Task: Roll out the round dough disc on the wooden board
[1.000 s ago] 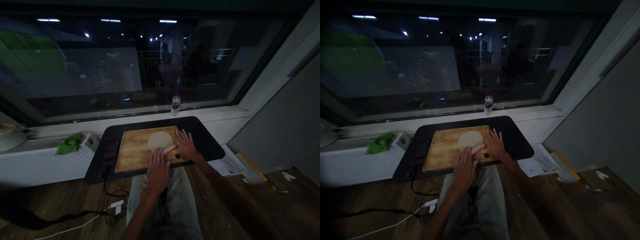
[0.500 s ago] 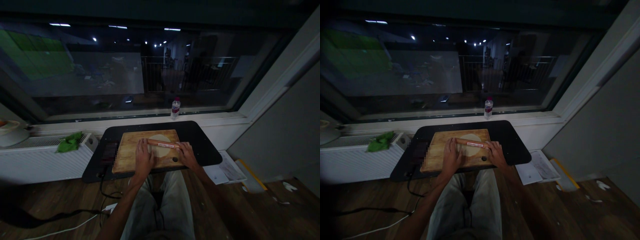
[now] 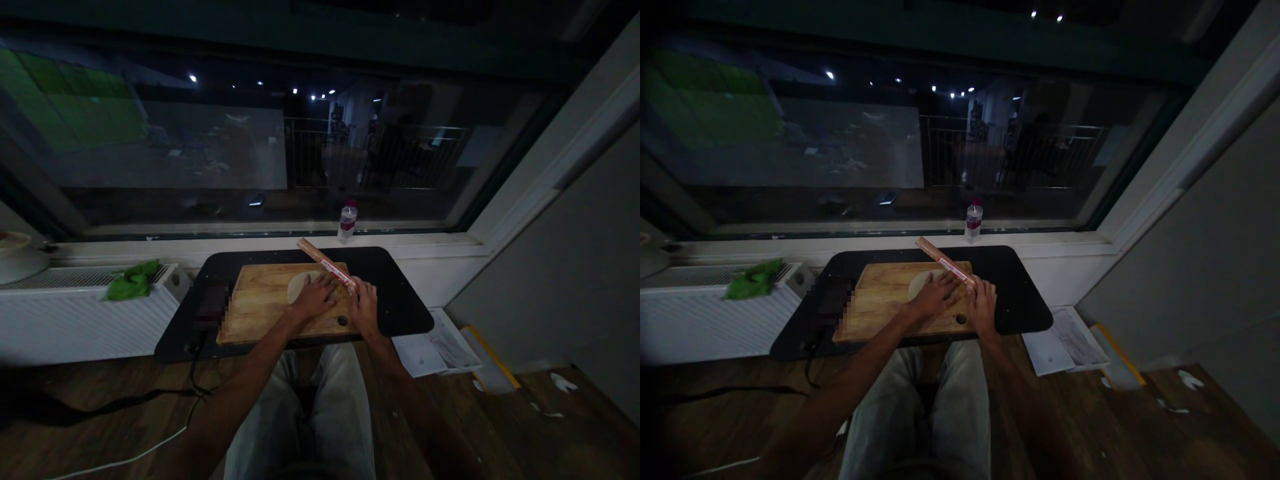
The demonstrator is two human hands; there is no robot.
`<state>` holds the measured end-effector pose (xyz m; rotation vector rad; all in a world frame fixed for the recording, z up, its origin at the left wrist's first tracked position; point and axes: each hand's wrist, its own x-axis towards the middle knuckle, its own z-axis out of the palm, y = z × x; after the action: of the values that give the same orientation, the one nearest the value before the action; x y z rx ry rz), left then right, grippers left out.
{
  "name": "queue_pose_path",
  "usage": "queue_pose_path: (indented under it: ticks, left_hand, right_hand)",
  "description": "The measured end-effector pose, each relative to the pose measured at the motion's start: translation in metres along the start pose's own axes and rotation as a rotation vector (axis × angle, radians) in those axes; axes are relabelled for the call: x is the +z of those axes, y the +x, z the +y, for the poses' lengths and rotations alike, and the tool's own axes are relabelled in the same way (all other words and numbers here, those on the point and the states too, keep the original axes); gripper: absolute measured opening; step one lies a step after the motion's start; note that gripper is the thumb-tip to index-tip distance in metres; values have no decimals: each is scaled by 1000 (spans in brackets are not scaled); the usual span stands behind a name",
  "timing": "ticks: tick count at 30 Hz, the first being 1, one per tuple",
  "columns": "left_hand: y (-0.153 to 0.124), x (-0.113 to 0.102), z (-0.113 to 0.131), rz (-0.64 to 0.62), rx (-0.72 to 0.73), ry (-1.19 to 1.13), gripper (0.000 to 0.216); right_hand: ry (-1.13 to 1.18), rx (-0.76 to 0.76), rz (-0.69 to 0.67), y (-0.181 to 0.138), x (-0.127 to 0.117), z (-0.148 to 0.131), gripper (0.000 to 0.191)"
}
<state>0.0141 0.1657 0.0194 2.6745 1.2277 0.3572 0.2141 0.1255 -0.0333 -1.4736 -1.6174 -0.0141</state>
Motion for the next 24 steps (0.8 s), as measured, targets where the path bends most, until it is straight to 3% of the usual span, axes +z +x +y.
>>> queue_pose_path:
  ticks: [3,8,15,18,22,24]
  left_hand:
    - [-1,-1,-7,-54,27,34,56]
    - [-17,-9,-22,-17,113,72,47]
    - [-81,-33,-51,-16,204,17,47]
    - [-105,-40,-54,100,146,-41,44]
    - [-118,-44,-72,397,-101,-3,43]
    - [-119,-47,-86,470,-218,42,43]
  right_hand:
    - [6,6,-7,5,1,-7,46]
    - [-86,15,-111,9,-1,-19,49]
    - [-141,-38,-234,10,1,-20,49]
    - [-118,-86,-283,13,10,-25,46]
    - [-122,-174,-430,19,22,-39,43]
    - [-125,-215,-492,22,27,-46,43]
